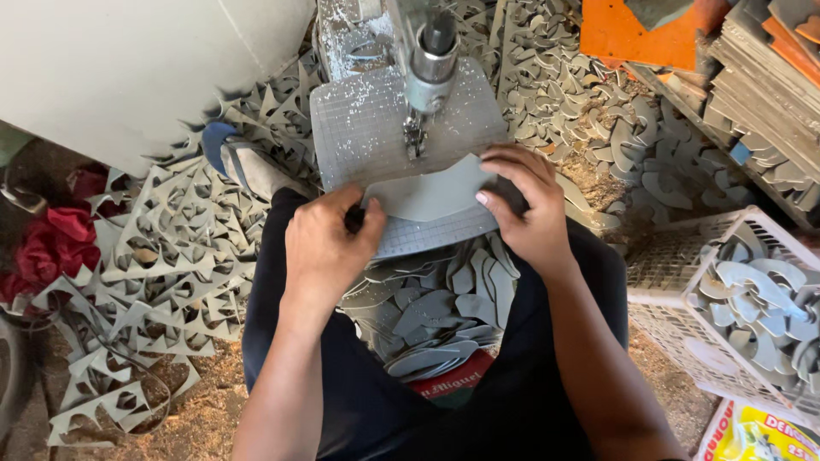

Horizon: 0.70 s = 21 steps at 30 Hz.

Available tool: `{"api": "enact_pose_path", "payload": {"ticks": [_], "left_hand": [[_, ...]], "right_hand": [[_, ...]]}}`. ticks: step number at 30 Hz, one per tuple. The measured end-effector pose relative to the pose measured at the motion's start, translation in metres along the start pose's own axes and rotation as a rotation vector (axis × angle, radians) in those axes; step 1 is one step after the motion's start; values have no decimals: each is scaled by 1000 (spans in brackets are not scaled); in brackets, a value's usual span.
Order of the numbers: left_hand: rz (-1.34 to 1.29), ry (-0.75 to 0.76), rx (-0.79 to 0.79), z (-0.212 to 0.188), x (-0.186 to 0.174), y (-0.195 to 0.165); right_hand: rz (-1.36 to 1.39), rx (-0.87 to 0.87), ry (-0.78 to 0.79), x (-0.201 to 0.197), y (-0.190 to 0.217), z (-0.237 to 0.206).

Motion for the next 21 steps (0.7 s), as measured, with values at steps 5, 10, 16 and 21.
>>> {"api": "enact_pose_path", "payload": {"ticks": [5,10,16,21], "left_hand": [[2,-97,166,3,2,-10],[107,-109,259,2,5,-13],[128,-105,177,4,10,-17],[135,-135,183,7,13,-21]], "right_hand": [[-35,-20,-48,1,-3,-3],[-50,-45,-41,3,-8,1],[-105,-94,24,-3,-10,6],[-251,-59,69,-1,-9,16]]}}
Point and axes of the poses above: each hand's wrist, its own z-axis towards the middle knuckle, its own x-axis out of the palm, y = z × x, the point moved 1 cm from there along z, towards the middle knuckle, and after that the axes turned 3 degrees about -x, right-handed, at the moved point
